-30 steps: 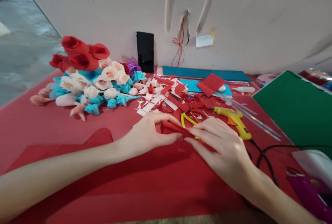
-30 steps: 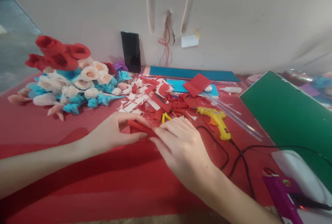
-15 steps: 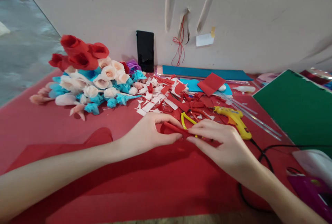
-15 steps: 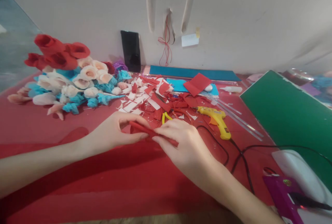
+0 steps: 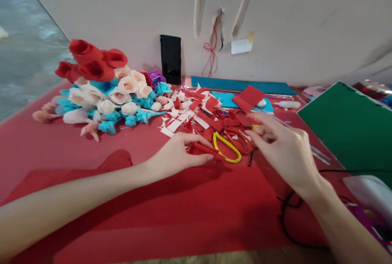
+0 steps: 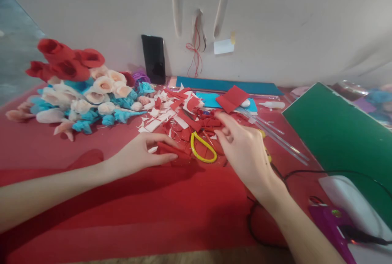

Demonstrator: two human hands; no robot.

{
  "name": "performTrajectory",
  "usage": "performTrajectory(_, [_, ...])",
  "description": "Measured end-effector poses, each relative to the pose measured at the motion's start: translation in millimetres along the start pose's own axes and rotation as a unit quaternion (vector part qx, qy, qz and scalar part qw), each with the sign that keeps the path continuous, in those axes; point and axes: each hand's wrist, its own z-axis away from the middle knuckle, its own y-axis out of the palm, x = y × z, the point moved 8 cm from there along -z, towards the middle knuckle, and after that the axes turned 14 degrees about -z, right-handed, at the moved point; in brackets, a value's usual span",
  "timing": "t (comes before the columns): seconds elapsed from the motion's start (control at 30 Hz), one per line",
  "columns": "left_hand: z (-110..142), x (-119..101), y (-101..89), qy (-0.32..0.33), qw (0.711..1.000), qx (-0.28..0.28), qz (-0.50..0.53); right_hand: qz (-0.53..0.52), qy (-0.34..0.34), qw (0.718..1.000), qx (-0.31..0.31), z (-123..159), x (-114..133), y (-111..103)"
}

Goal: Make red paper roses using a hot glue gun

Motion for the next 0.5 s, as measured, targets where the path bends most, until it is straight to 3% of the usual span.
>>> performTrajectory(0.07, [-0.5, 4.5, 2.9, 0.007, 1.0, -0.015, -0.003, -0.029, -0.025, 0.999, 0.03, -3.3, 1.3, -2.8])
performTrajectory(0.13, [-0.4, 9.1, 5.3, 0.018, 0.999, -0.036, -0.009, 0.013, -0.032, 0.999, 0.037, -4.3, -7.0, -10.4])
performTrajectory(0.27, [1.3, 13.2, 8.7, 0.055, 0.996, -0.072, -0.026, 0.155, 0.113, 0.98, 0.059, 12.8, -73.0, -20.0])
performTrajectory(0.4, [2.7, 12.7, 10.4, 0.084, 0.992, -0.086, -0.036, 0.202, 0.189, 0.958, 0.076, 43.3, -138.7, -15.2])
performTrajectory(0.5, [2.9, 13.4, 10.3, 0.092, 0.991, -0.093, -0.036, 0.185, 0.208, 0.956, 0.094, 53.9, -168.1, -5.8])
